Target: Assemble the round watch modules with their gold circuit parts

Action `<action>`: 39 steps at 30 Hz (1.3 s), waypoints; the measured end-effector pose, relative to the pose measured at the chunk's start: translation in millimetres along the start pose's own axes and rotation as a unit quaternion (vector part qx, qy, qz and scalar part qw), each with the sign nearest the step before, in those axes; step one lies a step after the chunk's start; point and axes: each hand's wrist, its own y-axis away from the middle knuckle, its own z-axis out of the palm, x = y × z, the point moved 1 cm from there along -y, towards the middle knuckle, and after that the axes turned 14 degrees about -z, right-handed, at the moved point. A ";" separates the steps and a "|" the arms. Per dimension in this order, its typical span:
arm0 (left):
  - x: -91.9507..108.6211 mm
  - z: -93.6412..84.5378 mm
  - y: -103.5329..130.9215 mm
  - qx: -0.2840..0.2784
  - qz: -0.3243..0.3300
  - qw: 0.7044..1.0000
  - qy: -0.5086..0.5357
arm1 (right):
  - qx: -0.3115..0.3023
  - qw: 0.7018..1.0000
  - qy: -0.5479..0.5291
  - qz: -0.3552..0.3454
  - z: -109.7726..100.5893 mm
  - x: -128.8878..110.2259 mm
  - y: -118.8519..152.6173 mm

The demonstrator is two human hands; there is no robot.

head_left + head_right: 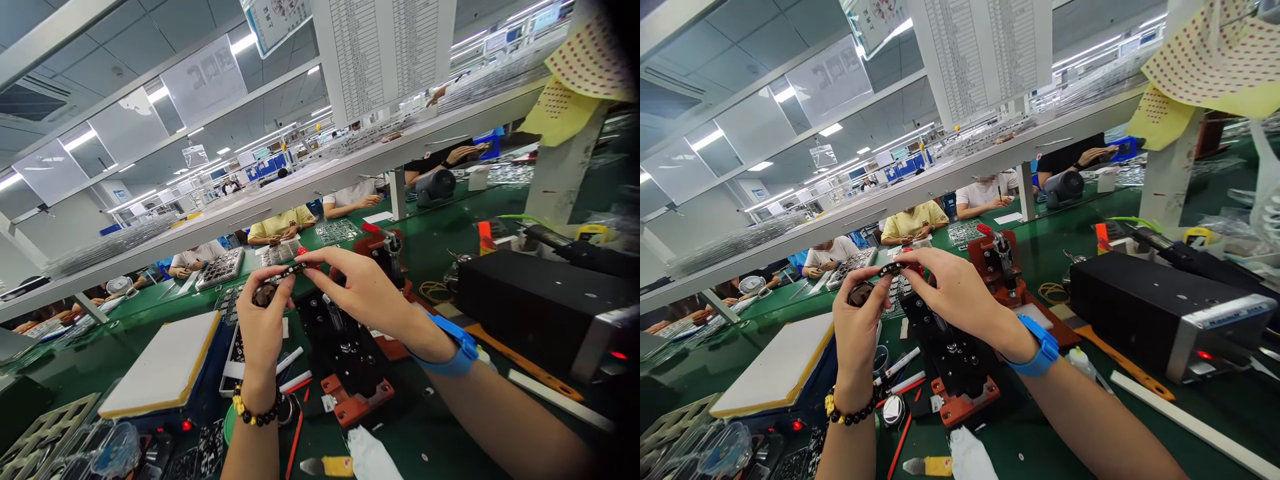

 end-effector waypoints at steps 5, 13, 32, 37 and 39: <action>1.1 0.0 1.1 -0.001 0.008 1.000 -0.009 | -0.003 1.000 0.022 -0.004 1.9 0.0 0.8; 3.8 -0.1 3.4 0.006 0.017 0.999 -0.027 | 0.004 0.999 0.041 -0.023 3.5 0.8 0.2; 13.9 -1.2 6.8 -0.075 -0.134 0.984 0.094 | -0.020 0.986 -0.149 0.077 -5.3 -15.0 0.7; 13.6 -1.8 4.9 -0.076 -0.140 0.983 0.097 | -0.016 0.992 -0.112 0.060 -0.5 -11.9 1.7; 12.4 -2.2 4.2 -0.072 -0.140 0.983 0.096 | -0.013 0.994 -0.097 0.046 1.1 -11.9 2.4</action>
